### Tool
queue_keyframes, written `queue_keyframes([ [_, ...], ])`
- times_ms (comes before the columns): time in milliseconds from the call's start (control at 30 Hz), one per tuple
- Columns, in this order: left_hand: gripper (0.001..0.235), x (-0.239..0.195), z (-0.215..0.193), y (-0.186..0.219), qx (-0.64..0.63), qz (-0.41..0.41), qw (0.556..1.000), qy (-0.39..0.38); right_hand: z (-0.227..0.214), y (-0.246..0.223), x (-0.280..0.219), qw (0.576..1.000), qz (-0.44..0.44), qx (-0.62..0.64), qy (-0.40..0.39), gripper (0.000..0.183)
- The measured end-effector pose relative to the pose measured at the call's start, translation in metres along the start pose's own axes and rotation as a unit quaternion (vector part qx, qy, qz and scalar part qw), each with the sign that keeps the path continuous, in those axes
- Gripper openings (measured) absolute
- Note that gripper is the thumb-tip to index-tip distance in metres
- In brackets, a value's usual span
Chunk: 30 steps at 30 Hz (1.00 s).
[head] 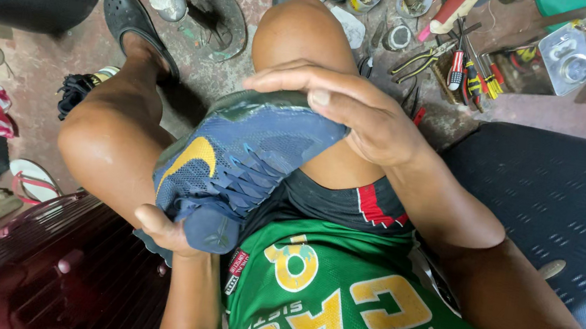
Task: The person holds a blue Nike sneaker and repeatedly rubs its upper mesh and sole with their hands. They rotate the shoe to access different sides, including the toe, heel, and lateral panels, while seated on the floor.
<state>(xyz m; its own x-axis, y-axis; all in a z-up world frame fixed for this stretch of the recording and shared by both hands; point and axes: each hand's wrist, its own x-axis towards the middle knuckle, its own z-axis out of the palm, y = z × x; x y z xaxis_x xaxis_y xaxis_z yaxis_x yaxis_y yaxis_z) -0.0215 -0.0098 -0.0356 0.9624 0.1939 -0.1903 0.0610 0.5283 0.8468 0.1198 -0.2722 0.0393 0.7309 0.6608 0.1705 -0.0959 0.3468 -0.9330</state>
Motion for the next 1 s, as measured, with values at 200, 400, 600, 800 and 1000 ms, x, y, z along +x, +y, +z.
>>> queue_keyframes([
  [200,0.104,-0.004,-0.016,-0.012,0.024,0.042,0.997,-0.057,-0.010,-0.016,0.003,0.990,0.124,-0.061,-0.038,0.049],
  [400,0.098,-0.007,-0.026,-0.026,0.005,0.041,0.996,-0.081,-0.016,-0.019,0.014,0.973,0.205,-0.072,-0.082,0.049],
  [600,0.095,-0.003,-0.024,-0.026,0.000,0.020,0.992,-0.124,-0.015,-0.018,0.025,0.958,0.253,-0.074,-0.110,0.047],
  [800,0.094,0.001,-0.017,-0.024,-0.007,-0.009,0.983,-0.181,-0.010,-0.022,0.035,0.936,0.314,-0.106,-0.114,0.048],
  [1000,0.094,-0.003,-0.010,-0.024,-0.056,-0.034,0.979,-0.193,-0.001,-0.030,0.047,0.912,0.307,-0.235,-0.135,0.041],
])
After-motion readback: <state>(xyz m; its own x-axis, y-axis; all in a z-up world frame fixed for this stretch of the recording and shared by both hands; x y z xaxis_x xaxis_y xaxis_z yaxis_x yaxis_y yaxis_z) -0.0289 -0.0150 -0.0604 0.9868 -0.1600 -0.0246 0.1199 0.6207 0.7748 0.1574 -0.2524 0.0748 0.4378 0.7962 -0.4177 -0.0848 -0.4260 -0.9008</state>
